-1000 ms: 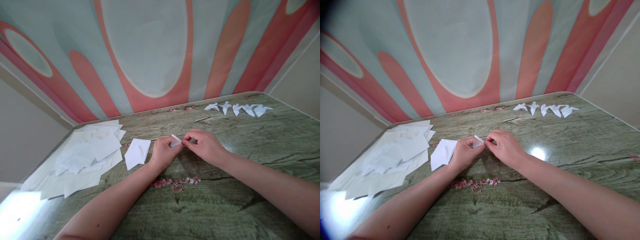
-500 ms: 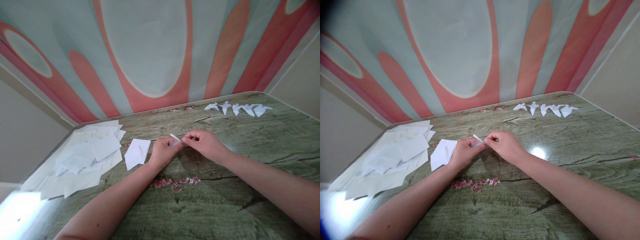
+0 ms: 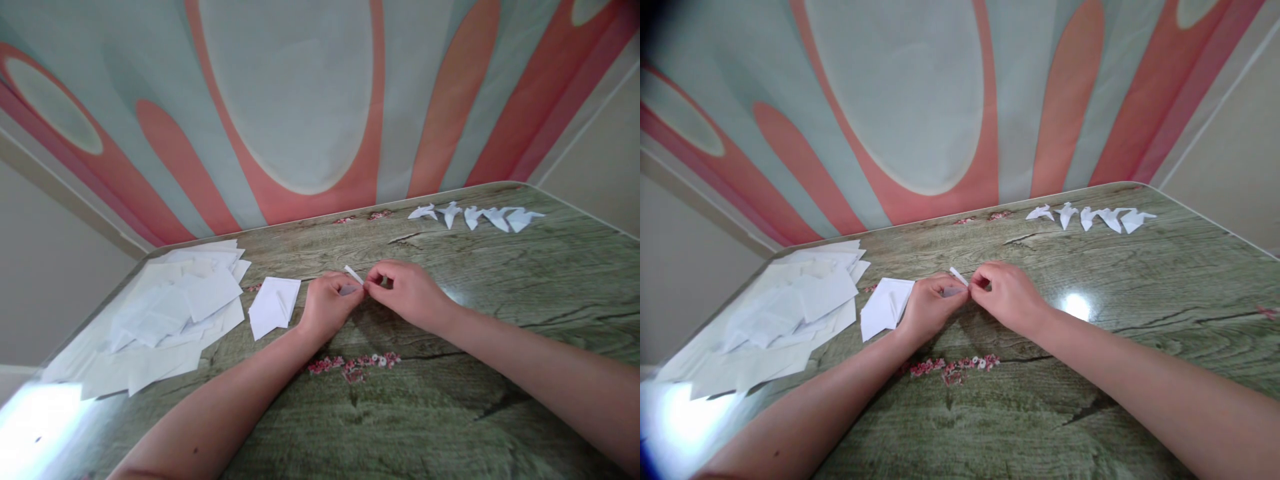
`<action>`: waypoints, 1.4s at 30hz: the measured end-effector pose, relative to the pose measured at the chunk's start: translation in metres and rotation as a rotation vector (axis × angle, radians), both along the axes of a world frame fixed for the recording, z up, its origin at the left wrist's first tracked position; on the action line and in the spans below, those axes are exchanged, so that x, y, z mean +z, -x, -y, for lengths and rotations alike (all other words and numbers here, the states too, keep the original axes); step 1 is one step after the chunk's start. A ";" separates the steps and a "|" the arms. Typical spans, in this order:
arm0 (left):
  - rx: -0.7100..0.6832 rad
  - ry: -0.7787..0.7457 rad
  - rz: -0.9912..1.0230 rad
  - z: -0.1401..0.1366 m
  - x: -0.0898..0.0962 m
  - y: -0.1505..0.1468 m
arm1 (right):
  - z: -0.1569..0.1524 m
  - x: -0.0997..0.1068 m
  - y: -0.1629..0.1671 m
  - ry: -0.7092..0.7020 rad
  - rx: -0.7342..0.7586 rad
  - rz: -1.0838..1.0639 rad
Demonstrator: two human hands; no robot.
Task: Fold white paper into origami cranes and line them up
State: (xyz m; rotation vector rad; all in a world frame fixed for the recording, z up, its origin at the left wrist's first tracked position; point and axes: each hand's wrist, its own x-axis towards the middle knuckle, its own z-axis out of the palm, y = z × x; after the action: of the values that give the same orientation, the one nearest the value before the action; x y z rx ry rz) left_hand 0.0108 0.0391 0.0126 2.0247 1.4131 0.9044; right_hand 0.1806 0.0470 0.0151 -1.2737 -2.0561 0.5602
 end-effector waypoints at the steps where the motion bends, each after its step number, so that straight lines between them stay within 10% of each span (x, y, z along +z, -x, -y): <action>1: 0.006 -0.011 0.011 0.000 0.000 0.000 | 0.000 0.000 0.000 0.041 -0.014 -0.029; 6: 0.040 0.012 0.005 -0.002 0.002 0.002 | -0.003 0.002 -0.004 0.155 -0.010 -0.111; 13: 0.016 0.031 0.008 -0.002 -0.001 0.002 | -0.003 -0.002 -0.006 -0.095 0.033 0.051; 20: 0.073 0.003 0.030 0.000 0.002 0.000 | -0.004 -0.001 -0.004 0.149 -0.007 -0.119; 32: 0.010 0.049 0.021 0.000 0.001 0.000 | -0.010 -0.004 -0.010 0.099 -0.041 -0.128; 42: -0.123 -0.163 -0.018 -0.007 0.011 0.014 | -0.004 -0.012 -0.007 -0.195 0.152 0.072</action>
State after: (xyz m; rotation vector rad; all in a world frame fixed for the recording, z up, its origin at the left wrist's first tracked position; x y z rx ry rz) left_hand -0.0032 0.0462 0.0240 2.2183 1.2435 0.9769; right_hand 0.1873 0.0510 0.0031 -1.0446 -2.2204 0.3749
